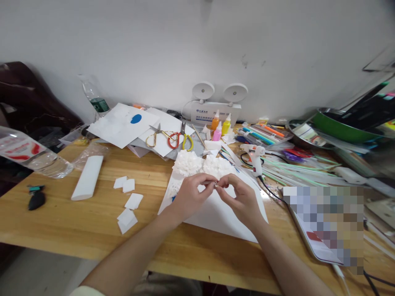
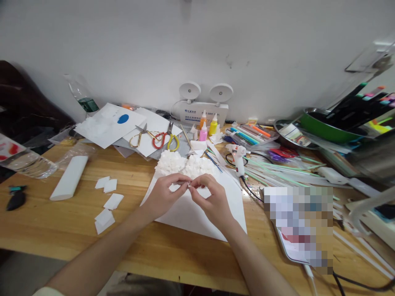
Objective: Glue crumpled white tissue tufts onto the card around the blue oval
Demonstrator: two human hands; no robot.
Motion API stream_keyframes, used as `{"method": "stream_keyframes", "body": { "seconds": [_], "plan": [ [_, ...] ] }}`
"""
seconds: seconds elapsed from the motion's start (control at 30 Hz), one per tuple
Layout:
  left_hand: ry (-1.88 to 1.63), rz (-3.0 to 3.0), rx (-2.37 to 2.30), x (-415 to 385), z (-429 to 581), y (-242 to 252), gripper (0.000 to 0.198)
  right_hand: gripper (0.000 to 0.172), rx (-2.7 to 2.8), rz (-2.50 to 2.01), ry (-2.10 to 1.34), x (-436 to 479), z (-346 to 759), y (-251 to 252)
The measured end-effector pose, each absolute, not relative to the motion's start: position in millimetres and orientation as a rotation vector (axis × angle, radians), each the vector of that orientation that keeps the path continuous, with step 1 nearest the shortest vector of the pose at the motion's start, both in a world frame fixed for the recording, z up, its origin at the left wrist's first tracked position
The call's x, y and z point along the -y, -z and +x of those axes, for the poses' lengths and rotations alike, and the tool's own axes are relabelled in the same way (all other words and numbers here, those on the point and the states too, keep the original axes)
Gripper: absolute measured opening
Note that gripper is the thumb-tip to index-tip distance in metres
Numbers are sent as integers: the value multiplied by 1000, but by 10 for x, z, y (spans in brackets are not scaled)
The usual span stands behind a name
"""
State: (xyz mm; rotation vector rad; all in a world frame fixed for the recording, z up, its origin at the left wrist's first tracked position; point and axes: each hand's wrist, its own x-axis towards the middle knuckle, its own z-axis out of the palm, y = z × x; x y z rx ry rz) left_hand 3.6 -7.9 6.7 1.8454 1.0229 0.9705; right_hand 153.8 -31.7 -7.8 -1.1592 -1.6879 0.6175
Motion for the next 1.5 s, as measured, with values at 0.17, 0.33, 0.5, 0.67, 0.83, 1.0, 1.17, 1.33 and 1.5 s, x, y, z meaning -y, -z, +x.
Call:
{"method": "stream_keyframes", "body": {
  "seconds": [0.17, 0.33, 0.5, 0.67, 0.83, 1.0, 1.17, 1.33, 1.5],
  "plan": [
    [-965, 1870, -1050, 88, 34, -76, 17, 5, 1685, -1167, -601, 311, 1541, 81],
    [-957, 1876, -1087, 100, 38, -90, 17, 4, 1672, -1194, -577, 318, 1553, 82],
    [-965, 1869, -1091, 110, 37, -96, 18, 4, 1634, -1192, -561, 319, 1542, 86],
    [-940, 1858, -1086, 111, 32, -98, 20, 3, 1576, -1198, -589, 308, 1538, 109],
    [-937, 1833, -1060, 107, 39, -95, 20, 2, 1555, -1207, -566, 304, 1540, 122],
    [-931, 1796, -1039, 118, 43, -106, 21, 9, 1610, -1168, -293, 312, 1522, 142],
    [-904, 1776, -1030, 124, 46, -132, 21, 10, 1635, -1143, -145, 308, 1515, 149],
    [-961, 1736, -1066, 95, 45, -119, 15, 4, 1614, -1187, -429, 311, 1535, 116],
    [-989, 1728, -1065, 73, 37, -93, 12, 3, 1591, -1157, -647, 313, 1554, 116]
  ]
}}
